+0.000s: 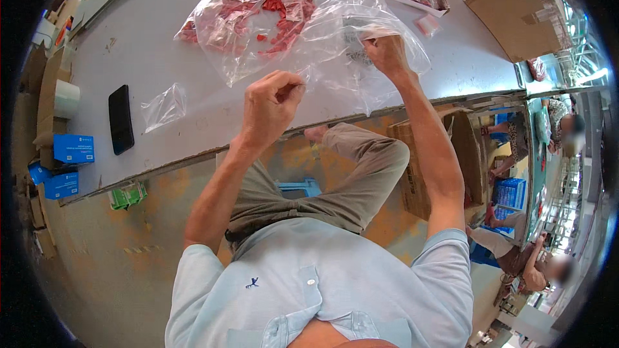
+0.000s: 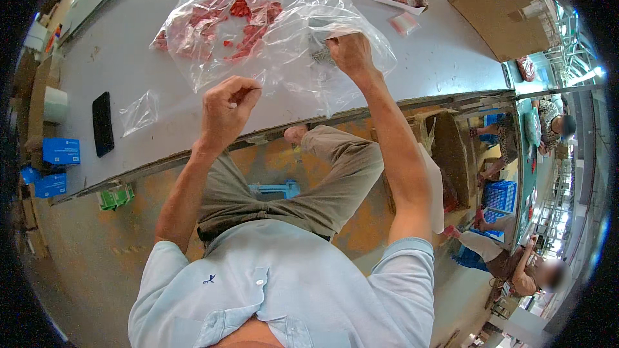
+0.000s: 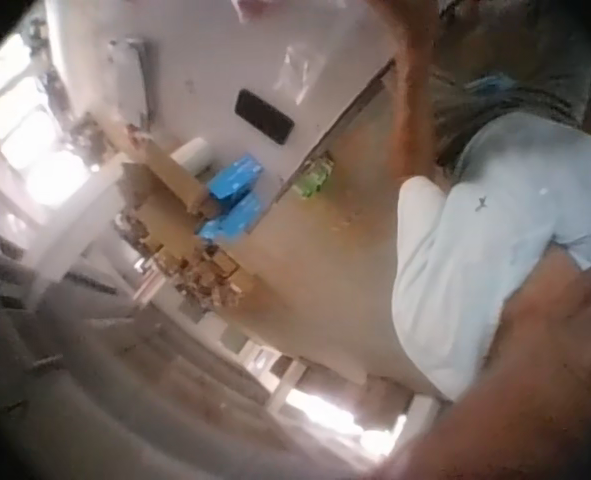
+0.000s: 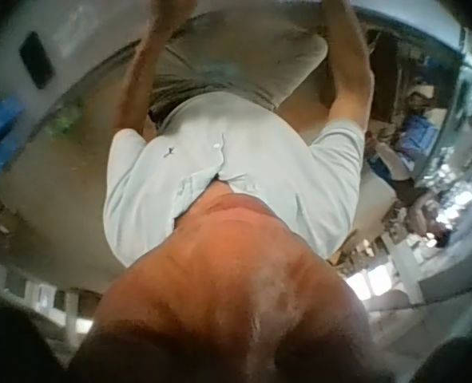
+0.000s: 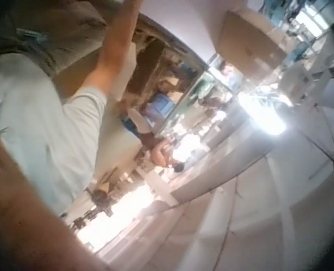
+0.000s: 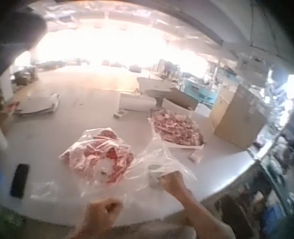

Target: Manually packaging small red plastic components into small resealable bags.

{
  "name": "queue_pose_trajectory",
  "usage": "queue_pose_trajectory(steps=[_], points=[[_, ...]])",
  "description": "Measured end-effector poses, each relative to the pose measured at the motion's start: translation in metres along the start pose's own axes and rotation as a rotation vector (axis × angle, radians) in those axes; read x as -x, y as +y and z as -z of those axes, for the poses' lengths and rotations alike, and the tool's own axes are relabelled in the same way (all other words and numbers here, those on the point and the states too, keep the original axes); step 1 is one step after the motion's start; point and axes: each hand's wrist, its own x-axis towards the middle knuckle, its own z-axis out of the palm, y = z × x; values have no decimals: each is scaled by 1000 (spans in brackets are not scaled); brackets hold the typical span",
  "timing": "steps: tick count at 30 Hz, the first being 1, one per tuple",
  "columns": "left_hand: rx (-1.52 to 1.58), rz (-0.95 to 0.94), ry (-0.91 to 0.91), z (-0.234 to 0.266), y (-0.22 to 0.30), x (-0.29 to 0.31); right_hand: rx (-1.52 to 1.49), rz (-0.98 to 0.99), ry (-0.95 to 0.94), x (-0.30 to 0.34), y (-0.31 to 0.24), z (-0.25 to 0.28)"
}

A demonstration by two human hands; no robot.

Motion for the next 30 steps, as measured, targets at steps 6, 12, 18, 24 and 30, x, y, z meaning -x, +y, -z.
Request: queue_pose_trajectory(steps=[6,12,18,24,30], points=[[-213,-178,5,-7,0,-2,-252,-33,195,36,-68,40],[-285,-230,-37,-8,7,-3,-1051,-359,36,60,-123,44],[-282,-272,-52,-12,18,-2,-833,-59,73,63,-137,37],[-235,-267,-47,-10,19,-1,-640,22,29,63,-139,43],[-240,-272,-52,4,6,6,-584,8,113,42,-140,53]])
